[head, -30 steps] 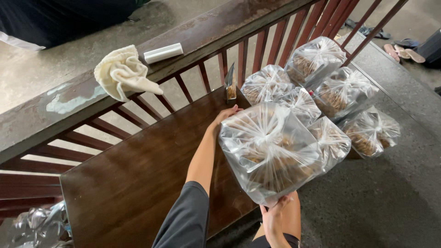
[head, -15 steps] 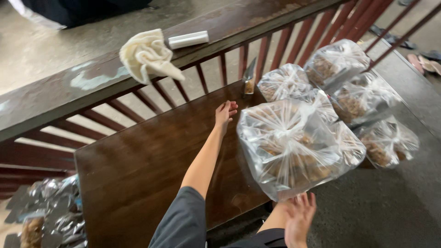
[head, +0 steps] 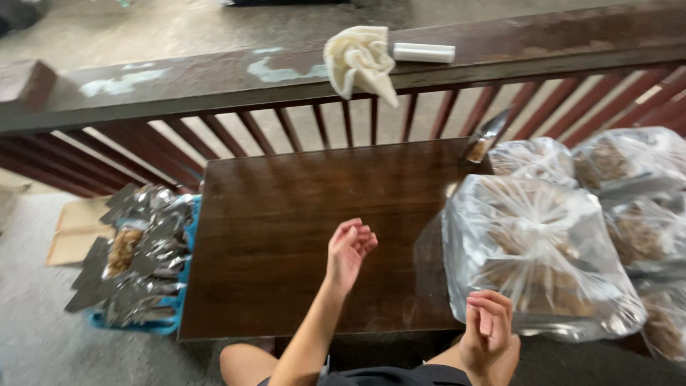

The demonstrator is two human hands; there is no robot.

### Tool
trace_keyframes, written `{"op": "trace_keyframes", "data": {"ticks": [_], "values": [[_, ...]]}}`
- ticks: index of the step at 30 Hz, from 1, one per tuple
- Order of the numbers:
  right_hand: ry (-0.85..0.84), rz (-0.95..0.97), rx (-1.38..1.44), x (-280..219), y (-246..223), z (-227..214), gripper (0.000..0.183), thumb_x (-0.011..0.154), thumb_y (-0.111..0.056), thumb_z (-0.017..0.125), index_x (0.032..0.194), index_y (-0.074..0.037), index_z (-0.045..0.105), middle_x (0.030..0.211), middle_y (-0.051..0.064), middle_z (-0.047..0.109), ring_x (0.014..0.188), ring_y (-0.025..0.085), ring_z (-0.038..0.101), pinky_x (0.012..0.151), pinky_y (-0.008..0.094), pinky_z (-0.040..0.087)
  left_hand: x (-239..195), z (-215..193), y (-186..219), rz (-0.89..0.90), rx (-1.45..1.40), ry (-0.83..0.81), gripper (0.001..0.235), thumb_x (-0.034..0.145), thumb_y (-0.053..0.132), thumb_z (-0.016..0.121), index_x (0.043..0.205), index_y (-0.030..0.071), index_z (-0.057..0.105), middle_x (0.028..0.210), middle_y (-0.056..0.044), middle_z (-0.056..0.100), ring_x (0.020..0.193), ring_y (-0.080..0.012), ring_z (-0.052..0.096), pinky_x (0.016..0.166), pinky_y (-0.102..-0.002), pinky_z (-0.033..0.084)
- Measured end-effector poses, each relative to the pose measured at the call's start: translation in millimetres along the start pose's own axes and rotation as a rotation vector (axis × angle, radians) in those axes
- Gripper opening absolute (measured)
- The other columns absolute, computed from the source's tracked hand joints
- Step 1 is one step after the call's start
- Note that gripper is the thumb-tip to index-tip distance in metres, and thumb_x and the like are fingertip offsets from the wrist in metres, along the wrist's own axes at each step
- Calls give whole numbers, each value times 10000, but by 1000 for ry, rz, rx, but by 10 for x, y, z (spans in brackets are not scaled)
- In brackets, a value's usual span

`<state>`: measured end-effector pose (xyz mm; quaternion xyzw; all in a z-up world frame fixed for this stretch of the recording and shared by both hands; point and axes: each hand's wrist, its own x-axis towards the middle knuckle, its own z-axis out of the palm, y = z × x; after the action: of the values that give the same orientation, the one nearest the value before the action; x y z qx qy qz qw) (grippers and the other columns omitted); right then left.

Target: The person organizes several small sealed plastic bags of food into a large clear plastic bag, ties the large bag shut, and then carries a blue crate filled with more food bags.

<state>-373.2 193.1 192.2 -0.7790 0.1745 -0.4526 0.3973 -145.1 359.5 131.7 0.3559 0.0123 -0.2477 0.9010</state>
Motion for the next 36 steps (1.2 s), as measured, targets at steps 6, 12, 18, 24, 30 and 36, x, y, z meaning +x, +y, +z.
{"op": "trace_keyframes", "data": {"ticks": [6, 12, 18, 24, 30, 36], "values": [[-157, 67, 313, -310, -48, 560, 145, 962, 83, 642, 1060, -22, 626, 1148, 73, 631, 1013, 121, 617, 899, 241, 514, -964, -523, -226, -50, -20, 67, 128, 971, 104, 654, 1073, 26, 655, 1011, -116, 719, 938, -234, 729, 915, -395, 592], [-305, 291, 487, -745, -94, 886, 158, 913, 58, 695, 1032, -25, 632, 1094, 61, 616, 974, 115, 598, 873, 225, 523, -1259, -828, -177, -79, -29, 39, 133, 966, 86, 687, 1071, 4, 689, 1011, -126, 736, 929, -220, 735, 882, -362, 580], [-432, -117, 36, 351, 9, 1617, 116, 899, -15, 752, 978, -26, 668, 1060, 90, 676, 956, 184, 650, 875, 306, 538, -1211, -860, 254, -34, 54, -26, 126, 981, 77, 670, 1081, 3, 683, 1015, -114, 739, 951, -200, 734, 907, -332, 580], [-699, -625, -277, 1749, 151, 2860, 191, 922, -88, 712, 1097, -12, 713, 1413, 148, 539, 1123, 315, 650, 1019, 409, 544, -1259, -1153, 638, 72, 96, 27, 131, 986, 77, 653, 1087, 1, 687, 995, -112, 740, 942, -197, 728, 899, -335, 585], [-627, -782, -583, 2567, 666, 3786, 395, 835, -113, 706, 1229, -93, 731, 1591, 181, 426, 1262, 361, 614, 1008, 416, 535, -1446, -1485, 906, 101, 55, 249, 135, 973, 82, 631, 1071, 5, 684, 955, -94, 727, 886, -176, 713, 865, -339, 570], [-688, -47, -315, 2979, 1341, 4376, 657, 847, -212, 792, 1486, -158, 649, 1336, 290, 576, 1078, 337, 679, 1002, 432, 530, -1459, -1575, 1249, 141, 54, 362, 125, 966, 77, 629, 1058, 16, 686, 943, -86, 718, 875, -169, 703, 880, -347, 563]]}}
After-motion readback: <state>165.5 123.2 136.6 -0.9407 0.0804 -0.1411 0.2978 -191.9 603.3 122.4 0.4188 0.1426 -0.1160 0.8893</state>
